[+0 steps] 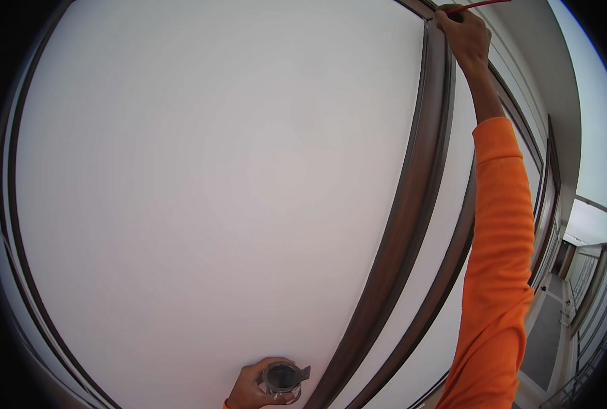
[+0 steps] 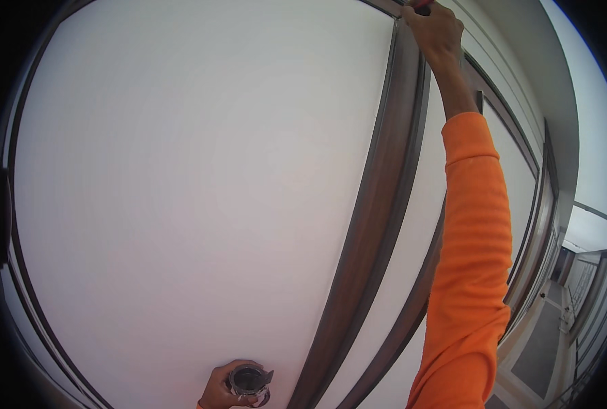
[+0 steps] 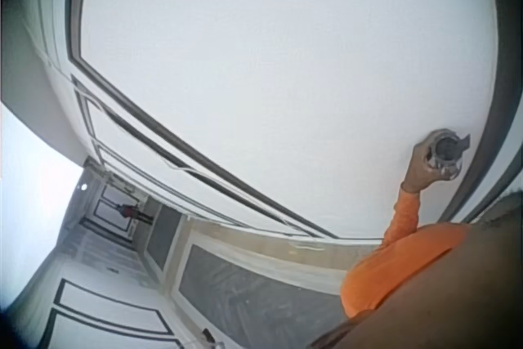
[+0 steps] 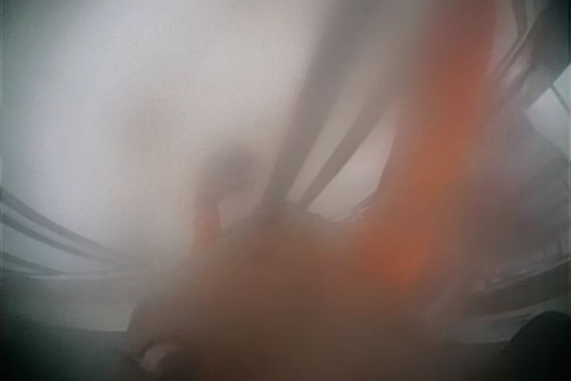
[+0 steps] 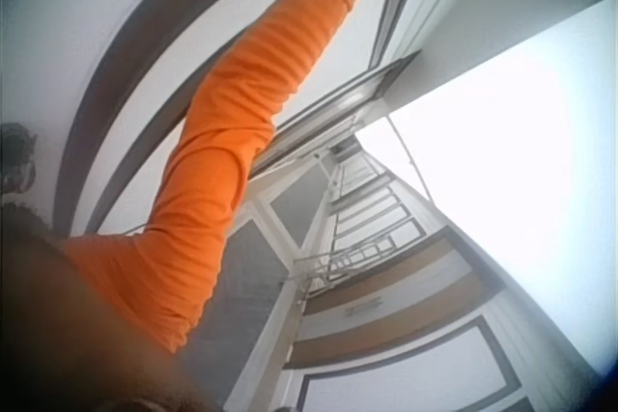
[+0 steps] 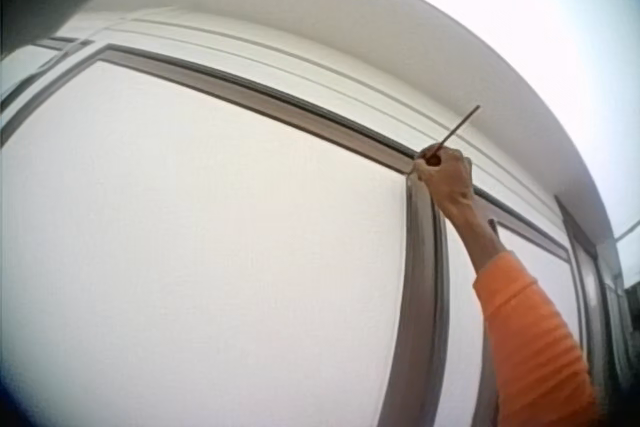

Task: The person paints dark brown curved lines on a white ceiling using a small paintbrush and a paint can. They repeatedly dip the brush into the can and apply paint along the ceiling's decorative pattern.

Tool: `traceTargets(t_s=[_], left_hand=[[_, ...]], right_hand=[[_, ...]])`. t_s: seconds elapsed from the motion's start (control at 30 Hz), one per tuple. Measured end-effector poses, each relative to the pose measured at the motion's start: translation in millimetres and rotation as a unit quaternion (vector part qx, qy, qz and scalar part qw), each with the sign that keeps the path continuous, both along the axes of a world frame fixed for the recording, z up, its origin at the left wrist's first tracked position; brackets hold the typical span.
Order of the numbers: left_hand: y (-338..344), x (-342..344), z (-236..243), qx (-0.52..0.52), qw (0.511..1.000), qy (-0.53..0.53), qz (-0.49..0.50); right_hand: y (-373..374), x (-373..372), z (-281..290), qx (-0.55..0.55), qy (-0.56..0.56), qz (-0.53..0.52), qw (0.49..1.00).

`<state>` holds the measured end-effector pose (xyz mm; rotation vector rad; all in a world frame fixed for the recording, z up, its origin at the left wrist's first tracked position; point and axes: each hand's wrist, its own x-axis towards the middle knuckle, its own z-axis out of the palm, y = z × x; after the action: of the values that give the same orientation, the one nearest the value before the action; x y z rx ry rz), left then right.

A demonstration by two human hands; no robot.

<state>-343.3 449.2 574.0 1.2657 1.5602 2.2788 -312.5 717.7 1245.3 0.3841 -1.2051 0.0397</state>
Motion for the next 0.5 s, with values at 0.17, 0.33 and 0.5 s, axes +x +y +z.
traceTargets(t_s=[0.17,0.33,0.5], left_hand=[[5.4,0.8,5.5,-0.005,1.0,-0.02,-0.015],[-2.2,7.3,15.7,-0.077,0.996,0.023,0.04],[-2.3,0.1,4.5,-0.03,0.999,0.016,0.009]], right_hand=[[29.9,-4.9,12.6,-0.006,0.044,-0.096,0.994],[-10.7,-0.6,-8.0,-0.03,-0.038,0.077,0.996],[32.4,-8.9,20.8,-0.017,0.043,-0.08,0.996]])
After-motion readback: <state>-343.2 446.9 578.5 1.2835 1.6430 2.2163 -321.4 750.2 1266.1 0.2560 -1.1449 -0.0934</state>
